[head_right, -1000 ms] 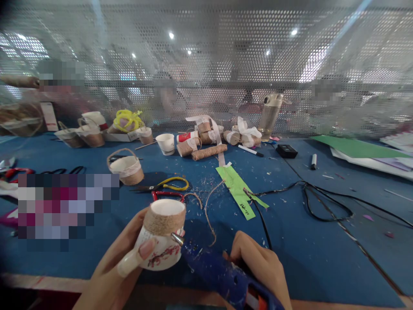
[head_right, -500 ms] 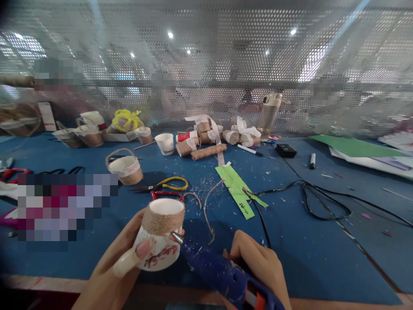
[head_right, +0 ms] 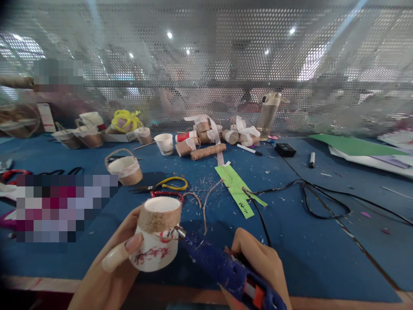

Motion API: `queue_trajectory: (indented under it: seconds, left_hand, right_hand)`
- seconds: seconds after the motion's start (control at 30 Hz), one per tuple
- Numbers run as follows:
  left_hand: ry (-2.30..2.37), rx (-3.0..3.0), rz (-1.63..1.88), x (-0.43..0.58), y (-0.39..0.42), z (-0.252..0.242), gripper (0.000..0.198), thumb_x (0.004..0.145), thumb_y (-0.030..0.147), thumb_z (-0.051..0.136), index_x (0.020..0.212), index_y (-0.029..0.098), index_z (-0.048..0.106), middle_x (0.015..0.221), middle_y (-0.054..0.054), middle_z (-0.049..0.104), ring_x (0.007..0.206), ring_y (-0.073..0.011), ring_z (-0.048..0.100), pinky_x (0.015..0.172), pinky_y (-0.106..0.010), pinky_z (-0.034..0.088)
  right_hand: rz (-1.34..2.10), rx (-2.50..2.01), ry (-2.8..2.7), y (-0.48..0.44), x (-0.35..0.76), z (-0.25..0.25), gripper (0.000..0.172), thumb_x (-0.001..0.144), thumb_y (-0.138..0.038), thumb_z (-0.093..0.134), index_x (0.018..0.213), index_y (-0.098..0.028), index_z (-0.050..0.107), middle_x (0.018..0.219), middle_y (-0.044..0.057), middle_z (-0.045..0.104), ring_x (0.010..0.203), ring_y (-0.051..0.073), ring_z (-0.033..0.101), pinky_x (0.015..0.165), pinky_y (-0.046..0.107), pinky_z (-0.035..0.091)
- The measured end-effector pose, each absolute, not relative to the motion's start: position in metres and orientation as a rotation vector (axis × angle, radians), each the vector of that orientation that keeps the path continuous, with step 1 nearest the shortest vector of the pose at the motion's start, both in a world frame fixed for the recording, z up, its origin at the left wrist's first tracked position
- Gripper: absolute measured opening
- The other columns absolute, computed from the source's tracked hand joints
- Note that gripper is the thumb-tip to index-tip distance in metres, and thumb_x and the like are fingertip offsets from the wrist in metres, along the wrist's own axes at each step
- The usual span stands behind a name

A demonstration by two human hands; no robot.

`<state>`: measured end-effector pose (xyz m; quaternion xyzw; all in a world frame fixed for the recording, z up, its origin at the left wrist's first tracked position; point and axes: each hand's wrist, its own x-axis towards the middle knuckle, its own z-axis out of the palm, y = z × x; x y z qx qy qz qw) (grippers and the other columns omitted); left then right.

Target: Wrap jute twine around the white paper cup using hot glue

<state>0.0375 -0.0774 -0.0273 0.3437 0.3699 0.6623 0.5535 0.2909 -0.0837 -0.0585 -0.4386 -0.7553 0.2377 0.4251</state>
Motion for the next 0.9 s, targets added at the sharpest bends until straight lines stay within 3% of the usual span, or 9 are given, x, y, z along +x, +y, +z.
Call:
queue_trajectory:
  seconds: [0.17, 0.3, 0.47, 0.6, 0.77, 0.9]
  left_hand:
    - [0.894, 0.875, 1.505, 0.038, -0.081, -0.025, 0.035, 0.082, 0.045, 0.088, 0.113, 0.029, 0.083, 0.110, -0.008, 0.086, 0.110, -0.0374, 0.078, 0.099, -0.048, 0.061]
    - [0.952, 0.907, 1.444, 0.039, -0.084, -0.023, 0.046, 0.079, 0.045, 0.090, 0.120, 0.027, 0.080, 0.116, -0.011, 0.084, 0.109, -0.0385, 0.078, 0.099, -0.049, 0.061]
    - [0.971, 0.917, 1.409, 0.038, -0.085, -0.021, 0.049, 0.081, 0.045, 0.087, 0.125, 0.025, 0.078, 0.125, -0.014, 0.082, 0.117, -0.0420, 0.076, 0.107, -0.051, 0.057]
    - [0.934, 0.904, 1.416, 0.037, -0.086, -0.017, 0.044, 0.083, 0.045, 0.085, 0.122, 0.025, 0.081, 0.124, -0.014, 0.083, 0.116, -0.0425, 0.076, 0.102, -0.050, 0.059]
    - [0.891, 0.821, 1.442, 0.039, -0.088, -0.010, 0.035, 0.083, 0.040, 0.087, 0.115, 0.026, 0.087, 0.113, -0.009, 0.088, 0.108, -0.0367, 0.080, 0.088, -0.036, 0.063]
    - [0.848, 0.808, 1.481, 0.038, -0.083, -0.016, 0.041, 0.079, 0.045, 0.091, 0.116, 0.028, 0.086, 0.111, -0.008, 0.088, 0.104, -0.0359, 0.081, 0.086, -0.038, 0.065]
  right_hand:
    - [0.523, -1.105, -1.668, -0.085, 0.271, -0.063, 0.036, 0.098, -0.018, 0.057, 0.078, -0.025, 0.028, 0.070, -0.007, 0.031, 0.059, 0.012, 0.028, 0.054, 0.027, 0.025]
    - [0.497, -1.072, -1.580, -0.083, 0.263, -0.065, 0.035, 0.098, -0.020, 0.051, 0.074, -0.025, 0.027, 0.067, -0.006, 0.032, 0.056, 0.012, 0.031, 0.052, 0.028, 0.024]
    - [0.492, -1.095, -1.604, -0.081, 0.266, -0.060, 0.039, 0.083, -0.023, 0.070, 0.062, -0.024, 0.036, 0.059, -0.006, 0.037, 0.048, 0.010, 0.034, 0.046, 0.026, 0.026]
    - [0.488, -1.101, -1.596, -0.079, 0.268, -0.056, 0.041, 0.083, -0.025, 0.071, 0.059, -0.024, 0.038, 0.056, -0.006, 0.037, 0.046, 0.010, 0.034, 0.044, 0.025, 0.026]
    - [0.472, -1.105, -1.574, -0.078, 0.267, -0.057, 0.043, 0.083, -0.030, 0.071, 0.059, -0.025, 0.037, 0.054, -0.005, 0.035, 0.046, 0.010, 0.031, 0.042, 0.026, 0.025]
    - [0.460, -1.113, -1.567, -0.078, 0.267, -0.058, 0.043, 0.082, -0.032, 0.072, 0.059, -0.025, 0.036, 0.054, -0.005, 0.035, 0.046, 0.010, 0.029, 0.042, 0.027, 0.024]
